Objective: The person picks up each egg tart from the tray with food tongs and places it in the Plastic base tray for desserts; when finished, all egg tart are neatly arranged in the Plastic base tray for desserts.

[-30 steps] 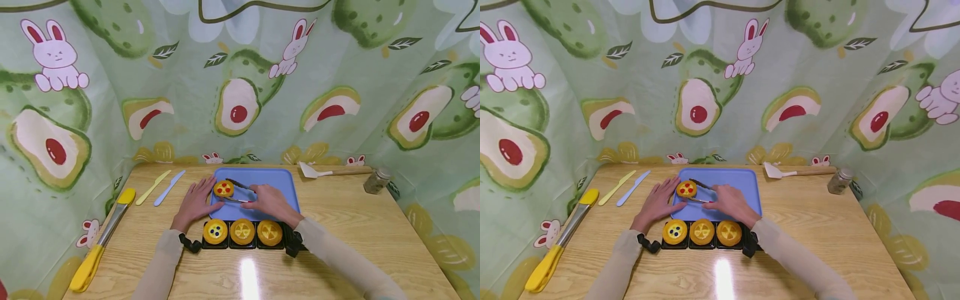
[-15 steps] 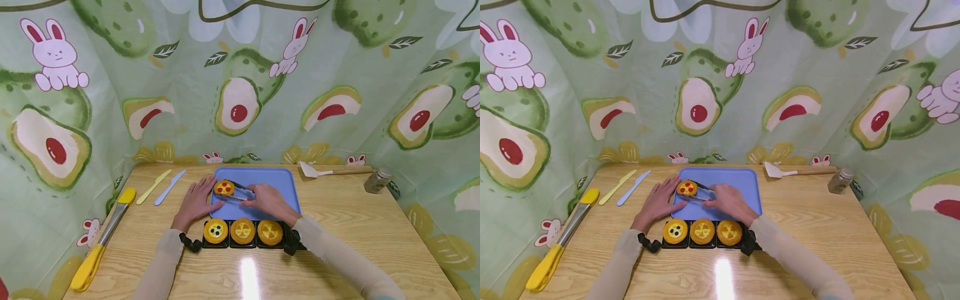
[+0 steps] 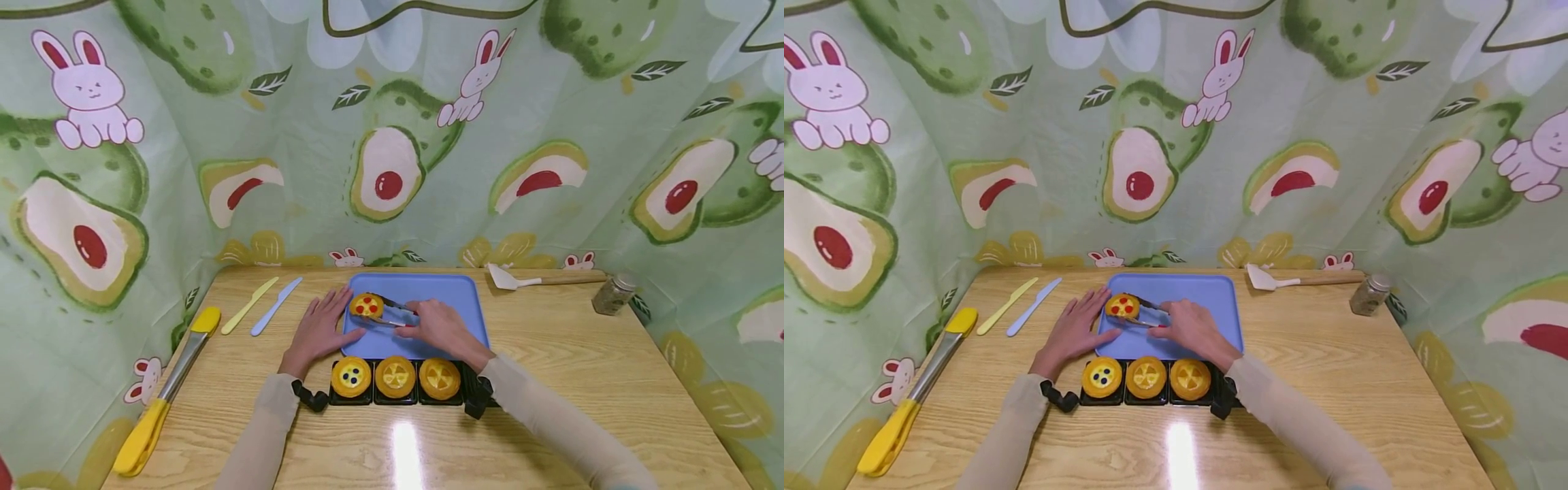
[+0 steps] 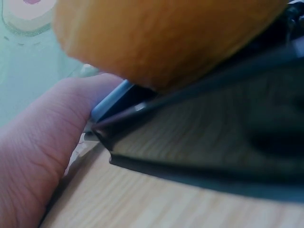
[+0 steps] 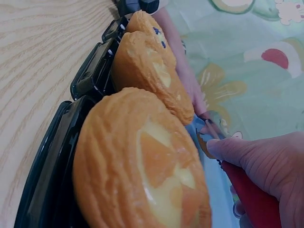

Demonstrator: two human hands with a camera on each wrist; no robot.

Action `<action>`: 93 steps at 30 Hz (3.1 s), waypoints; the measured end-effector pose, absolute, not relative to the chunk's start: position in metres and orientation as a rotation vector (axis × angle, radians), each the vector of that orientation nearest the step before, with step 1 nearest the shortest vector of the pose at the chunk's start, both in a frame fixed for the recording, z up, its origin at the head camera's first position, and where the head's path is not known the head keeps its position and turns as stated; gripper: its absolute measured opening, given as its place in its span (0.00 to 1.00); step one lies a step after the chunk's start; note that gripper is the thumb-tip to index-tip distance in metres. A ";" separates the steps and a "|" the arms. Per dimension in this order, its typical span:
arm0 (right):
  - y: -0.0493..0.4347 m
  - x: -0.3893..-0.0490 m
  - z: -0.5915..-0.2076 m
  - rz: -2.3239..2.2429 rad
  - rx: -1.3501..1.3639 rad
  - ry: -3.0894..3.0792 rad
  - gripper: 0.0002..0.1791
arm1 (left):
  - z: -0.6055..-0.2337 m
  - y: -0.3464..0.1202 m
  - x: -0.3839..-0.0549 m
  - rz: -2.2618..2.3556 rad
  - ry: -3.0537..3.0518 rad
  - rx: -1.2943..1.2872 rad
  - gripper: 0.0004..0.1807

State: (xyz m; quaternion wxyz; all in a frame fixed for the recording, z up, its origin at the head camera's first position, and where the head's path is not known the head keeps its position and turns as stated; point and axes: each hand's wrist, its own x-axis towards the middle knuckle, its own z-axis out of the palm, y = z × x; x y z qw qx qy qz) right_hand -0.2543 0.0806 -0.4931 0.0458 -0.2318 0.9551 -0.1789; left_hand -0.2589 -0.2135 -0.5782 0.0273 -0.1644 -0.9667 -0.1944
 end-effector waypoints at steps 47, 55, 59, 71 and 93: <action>0.212 -0.177 -0.456 -0.666 -0.497 3.021 0.21 | -0.576 -0.211 -0.260 -0.626 -2.971 -0.532 0.57; 0.243 -0.142 -0.456 -0.662 -0.348 3.047 0.24 | -0.576 -0.208 -0.262 -0.606 -2.982 -0.532 0.57; 0.255 -0.121 -0.460 -0.615 -0.298 3.066 0.21 | -0.575 -0.208 -0.261 -0.619 -2.976 -0.541 0.57; 0.271 -0.081 -0.475 -0.582 -0.134 3.009 0.22 | -0.576 -0.211 -0.259 -0.633 -2.971 -0.519 0.57; 0.266 -0.078 -0.490 -0.600 -0.039 3.008 0.35 | -0.578 -0.213 -0.260 -0.630 -2.980 -0.519 0.57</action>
